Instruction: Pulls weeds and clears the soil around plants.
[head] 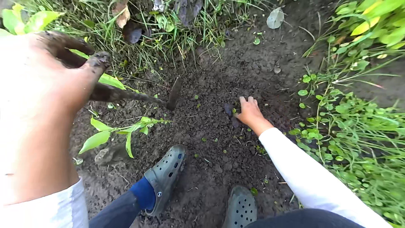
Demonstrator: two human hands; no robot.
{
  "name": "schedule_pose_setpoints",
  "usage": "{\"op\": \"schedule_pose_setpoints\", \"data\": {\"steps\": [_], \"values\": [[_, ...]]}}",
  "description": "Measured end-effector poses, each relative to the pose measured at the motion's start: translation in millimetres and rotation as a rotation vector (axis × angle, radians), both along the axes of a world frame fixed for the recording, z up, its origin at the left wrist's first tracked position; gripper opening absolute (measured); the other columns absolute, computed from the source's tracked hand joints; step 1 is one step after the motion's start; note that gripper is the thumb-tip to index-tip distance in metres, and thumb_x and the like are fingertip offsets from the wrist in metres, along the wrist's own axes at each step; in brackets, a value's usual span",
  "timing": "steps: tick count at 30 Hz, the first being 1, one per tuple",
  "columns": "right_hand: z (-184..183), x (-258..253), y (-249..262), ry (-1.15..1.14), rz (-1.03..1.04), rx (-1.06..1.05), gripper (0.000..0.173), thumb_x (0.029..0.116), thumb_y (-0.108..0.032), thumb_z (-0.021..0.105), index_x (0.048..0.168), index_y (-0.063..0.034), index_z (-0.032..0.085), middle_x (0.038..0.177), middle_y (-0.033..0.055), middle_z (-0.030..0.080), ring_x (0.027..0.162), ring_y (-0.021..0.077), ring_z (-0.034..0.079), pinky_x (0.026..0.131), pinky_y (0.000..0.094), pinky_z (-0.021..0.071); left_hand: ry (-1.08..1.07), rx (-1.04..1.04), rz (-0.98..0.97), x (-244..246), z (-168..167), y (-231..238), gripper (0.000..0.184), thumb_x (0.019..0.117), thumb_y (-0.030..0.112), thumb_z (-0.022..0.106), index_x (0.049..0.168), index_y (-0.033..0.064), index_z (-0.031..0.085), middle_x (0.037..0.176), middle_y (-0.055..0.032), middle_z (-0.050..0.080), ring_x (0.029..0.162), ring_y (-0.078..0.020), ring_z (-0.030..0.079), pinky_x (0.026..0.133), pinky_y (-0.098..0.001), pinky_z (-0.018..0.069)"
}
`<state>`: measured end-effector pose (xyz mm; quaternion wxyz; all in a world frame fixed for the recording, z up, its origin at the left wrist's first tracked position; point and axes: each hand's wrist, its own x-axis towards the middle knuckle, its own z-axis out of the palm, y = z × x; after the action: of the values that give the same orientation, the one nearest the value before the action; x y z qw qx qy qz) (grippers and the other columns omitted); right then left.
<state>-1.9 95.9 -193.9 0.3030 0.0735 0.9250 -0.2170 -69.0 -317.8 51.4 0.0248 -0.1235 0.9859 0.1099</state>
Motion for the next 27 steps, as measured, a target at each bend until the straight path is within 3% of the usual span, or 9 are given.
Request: {"op": "schedule_pose_setpoints", "data": {"steps": [1, 3, 6, 10, 16, 20, 23, 25, 27], "values": [[-11.4, 3.0, -13.2, -0.021, 0.018, 0.067, 0.092, 0.0793, -0.038, 0.088, 0.155, -0.0102, 0.044, 0.147, 0.0325, 0.044, 0.134, 0.0536, 0.045, 0.096, 0.0664, 0.051, -0.005, -0.034, 0.0, 1.0, 0.8, 0.9, 0.071, 0.0866, 0.08, 0.055, 0.132, 0.025, 0.062, 0.114, -0.0099, 0.071, 0.102, -0.0278, 0.07, 0.089, -0.0617, 0.0533], [-33.6, 8.8, -31.1, -0.006, 0.052, 0.158, 0.105, 0.0739, -0.046, 0.091, 0.16, -0.0163, 0.038, 0.152, 0.0315, 0.038, 0.137, 0.0526, 0.042, 0.096, 0.0638, 0.0516, 0.019, -0.1, -0.024, 1.4, 1.2, 2.6, 0.071, 0.0846, 0.082, 0.053, 0.127, 0.0262, 0.065, 0.11, -0.0108, 0.073, 0.102, -0.0326, 0.07, 0.087, -0.0683, 0.0497], [-49.3, 15.2, -37.1, 0.074, 0.074, 0.154, 0.083, 0.0817, -0.029, 0.086, 0.153, -0.0123, 0.047, 0.147, 0.0317, 0.043, 0.132, 0.0506, 0.048, 0.096, 0.0585, 0.0533, 0.044, -0.125, -0.045, 7.7, 10.8, 20.5, 0.07, 0.0859, 0.079, 0.053, 0.125, 0.0222, 0.066, 0.106, -0.0145, 0.072, 0.098, -0.0375, 0.068, 0.085, -0.0699, 0.0463], [-50.7, 8.4, -19.1, 0.107, 0.073, 0.069, 0.059, 0.0848, -0.001, 0.077, 0.141, -0.0067, 0.06, 0.137, 0.0312, 0.055, 0.124, 0.0503, 0.058, 0.097, 0.0628, 0.0536, 0.026, -0.127, -0.034, 15.1, 22.1, 48.1, 0.066, 0.0891, 0.071, 0.054, 0.125, 0.0178, 0.067, 0.11, -0.0178, 0.071, 0.103, -0.0407, 0.067, 0.09, -0.0725, 0.044], [-45.2, 9.4, 11.4, 0.141, -0.176, -0.085, 0.032, 0.088, -0.004, 0.074, 0.12, -0.0027, 0.072, 0.116, 0.0249, 0.072, 0.114, 0.0437, 0.067, 0.1, 0.0648, 0.0502, 0.01, -0.153, -0.006, 9.9, 23.3, 47.5, 0.063, 0.0886, 0.069, 0.055, 0.124, 0.0179, 0.067, 0.11, -0.0172, 0.071, 0.103, -0.0413, 0.067, 0.088, -0.0727, 0.0443], [-21.9, 19.6, 29.8, 0.146, -0.428, -0.168, 0.033, 0.0868, -0.002, 0.075, 0.12, -0.0009, 0.072, 0.118, 0.025, 0.071, 0.115, 0.0432, 0.066, 0.101, 0.0664, 0.0479, 0.033, -0.176, 0.0, 3.9, 12.9, 23.4, 0.073, 0.085, 0.079, 0.052, 0.126, 0.0202, 0.066, 0.111, -0.0176, 0.071, 0.104, -0.0411, 0.067, 0.088, -0.0729, 0.0442], [1.3, 27.2, 48.4, 0.217, -0.554, -0.264, 0.031, 0.086, 0.001, 0.072, 0.117, 0.0004, 0.07, 0.111, 0.0269, 0.069, 0.103, 0.0458, 0.066, 0.086, 0.0704, 0.0498, 0.045, -0.191, 0.001, 2.2, 8.3, 12.1, 0.075, 0.0834, 0.082, 0.05, 0.124, 0.0216, 0.067, 0.112, -0.0184, 0.07, 0.104, -0.0424, 0.066, 0.088, -0.0737, 0.0435], [9.7, 23.2, 59.2, 0.236, -0.556, -0.258, 0.028, 0.0851, 0.002, 0.072, 0.113, 0.0002, 0.07, 0.108, 0.026, 0.069, 0.1, 0.044, 0.065, 0.083, 0.0692, 0.0495, 0.045, -0.187, 0.0, 1.8, 7.4, 9.6, 0.074, 0.0846, 0.082, 0.051, 0.124, 0.0208, 0.066, 0.112, -0.019, 0.071, 0.105, -0.0432, 0.066, 0.087, -0.0742, 0.0434], [11.6, 8.5, 61.6, 0.141, -0.428, -0.146, 0.03, 0.0872, -0.002, 0.074, 0.117, 0.0008, 0.071, 0.115, 0.0274, 0.07, 0.112, 0.0463, 0.065, 0.096, 0.0707, 0.0476, 0.049, -0.181, 0.002, 0.1, 7.0, 8.8, 0.074, 0.0852, 0.081, 0.051, 0.125, 0.0204, 0.066, 0.111, -0.0182, 0.071, 0.105, -0.0418, 0.067, 0.088, -0.0734, 0.0438]]}}
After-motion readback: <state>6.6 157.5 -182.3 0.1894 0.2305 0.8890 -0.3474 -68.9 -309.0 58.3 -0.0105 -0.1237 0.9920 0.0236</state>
